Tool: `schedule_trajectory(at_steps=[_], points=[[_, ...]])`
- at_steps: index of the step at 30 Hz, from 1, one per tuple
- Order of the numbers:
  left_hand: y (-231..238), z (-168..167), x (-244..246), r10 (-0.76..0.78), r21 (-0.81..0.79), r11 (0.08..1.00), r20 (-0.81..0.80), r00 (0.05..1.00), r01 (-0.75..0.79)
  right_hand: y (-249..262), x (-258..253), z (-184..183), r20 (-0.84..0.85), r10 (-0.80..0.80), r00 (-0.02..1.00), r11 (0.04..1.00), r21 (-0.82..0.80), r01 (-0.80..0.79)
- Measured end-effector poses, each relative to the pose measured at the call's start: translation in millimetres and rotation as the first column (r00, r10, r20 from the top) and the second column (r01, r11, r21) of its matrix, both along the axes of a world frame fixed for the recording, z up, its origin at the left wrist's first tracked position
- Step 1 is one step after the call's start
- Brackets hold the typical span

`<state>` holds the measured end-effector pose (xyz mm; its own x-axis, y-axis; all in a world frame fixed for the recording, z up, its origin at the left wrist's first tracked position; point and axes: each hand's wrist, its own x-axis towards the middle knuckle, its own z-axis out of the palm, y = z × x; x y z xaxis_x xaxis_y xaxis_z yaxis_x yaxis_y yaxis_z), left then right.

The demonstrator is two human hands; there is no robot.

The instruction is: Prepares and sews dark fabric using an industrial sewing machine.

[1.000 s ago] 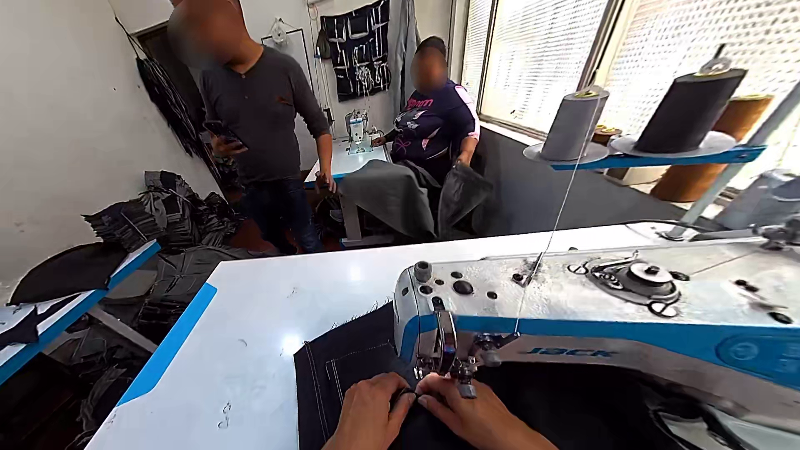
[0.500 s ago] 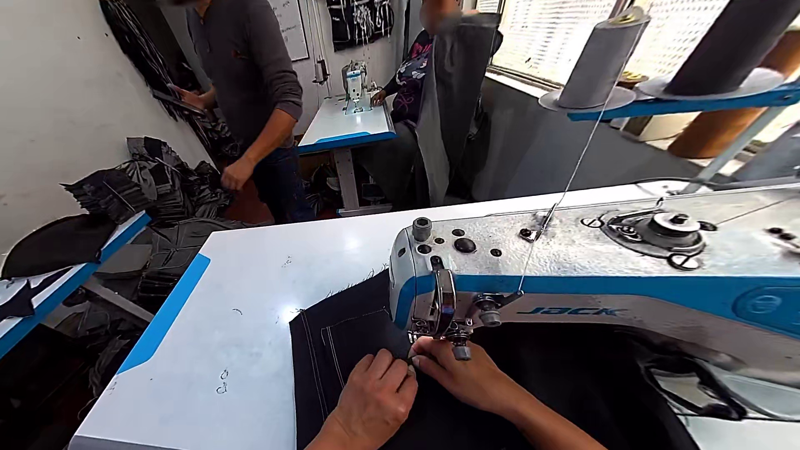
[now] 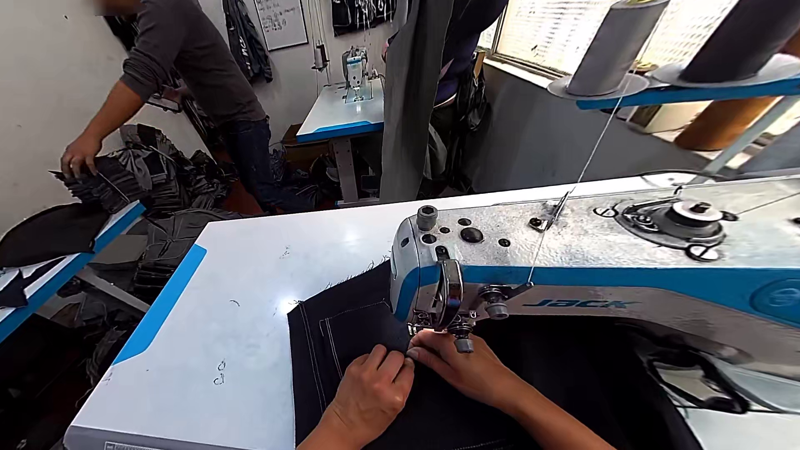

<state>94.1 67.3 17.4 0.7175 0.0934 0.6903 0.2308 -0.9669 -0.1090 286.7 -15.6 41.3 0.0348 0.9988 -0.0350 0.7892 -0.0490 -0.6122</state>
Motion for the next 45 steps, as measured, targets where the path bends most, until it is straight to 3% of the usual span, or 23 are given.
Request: schedule_trajectory(at_steps=[2, 5, 7, 9, 12, 18, 24, 28, 31, 33, 35, 39, 43, 45], points=[[-1.7, 4.5, -2.4, 0.009, -0.28, 0.96, -0.017, 1.0, -0.013, -0.7, -3.3, -4.0, 0.009, -0.03, 0.999, 0.998, 0.049, 0.03], [2.8, 22.5, -7.7, 0.035, -0.757, 0.641, -0.134, 0.99, -0.125, -1.8, -5.4, -6.2, 0.008, -0.049, 0.999, 0.994, 0.097, 0.048], [10.5, 32.6, -7.1, 0.001, -0.855, 0.458, -0.275, 0.961, -0.245, -1.2, -4.6, -6.0, 0.007, -0.049, 0.999, 0.995, 0.086, 0.048], [12.0, 42.5, -1.7, -0.029, -0.837, 0.411, -0.408, 0.913, -0.361, -0.5, -3.7, -5.4, 0.008, -0.045, 0.999, 0.997, 0.069, 0.044], [6.7, 50.8, 7.2, -0.011, -0.754, 0.484, -0.513, 0.858, -0.444, -0.5, -3.1, -5.4, 0.011, -0.046, 0.999, 0.997, 0.069, 0.045], [2.6, 27.7, 3.0, 0.026, -0.613, 0.761, -0.299, 0.954, -0.212, -0.8, -2.1, -9.6, 0.019, -0.046, 0.999, 0.993, 0.11, 0.043], [3.1, 10.7, 3.7, 0.018, -0.556, 0.825, -0.157, 0.987, -0.103, -5.5, 7.0, -15.3, -0.014, 0.047, 0.999, 0.982, 0.186, -0.043], [4.0, -3.0, 4.9, 0.039, -0.375, 0.925, -0.063, 0.997, -0.06, -5.3, 5.0, -23.8, 0.136, 0.061, 0.989, 0.908, 0.404, -0.111], [1.2, 8.5, -0.2, 0.007, -0.439, 0.894, -0.193, 0.981, -0.093, -3.2, 3.2, -26.8, 0.3, 0.044, 0.953, 0.829, 0.522, -0.202], [-2.6, 26.5, -11.3, -0.05, -0.553, 0.816, -0.361, 0.931, -0.17, -4.3, 3.2, -24.6, 0.383, 0.056, 0.922, 0.8, 0.535, -0.271], [-5.2, 33.7, -31.0, -0.054, -0.565, 0.794, -0.434, 0.899, -0.225, -4.7, 3.6, -21.5, 0.442, 0.089, 0.893, 0.784, 0.521, -0.336], [-3.4, 10.7, -79.0, 0.039, -0.407, 0.898, -0.304, 0.952, -0.166, -6.9, 5.6, -19.8, 0.483, 0.112, 0.868, 0.781, 0.498, -0.378], [-3.1, 9.6, -99.9, -0.118, -0.609, 0.793, -0.21, 0.971, -0.036, -9.1, 9.1, -19.5, 0.464, 0.13, 0.876, 0.77, 0.51, -0.384], [-0.9, 13.5, -102.0, -0.15, -0.679, 0.734, -0.181, 0.972, -0.014, -9.8, 9.4, -5.7, 0.395, 0.243, 0.886, 0.826, 0.394, -0.402]])
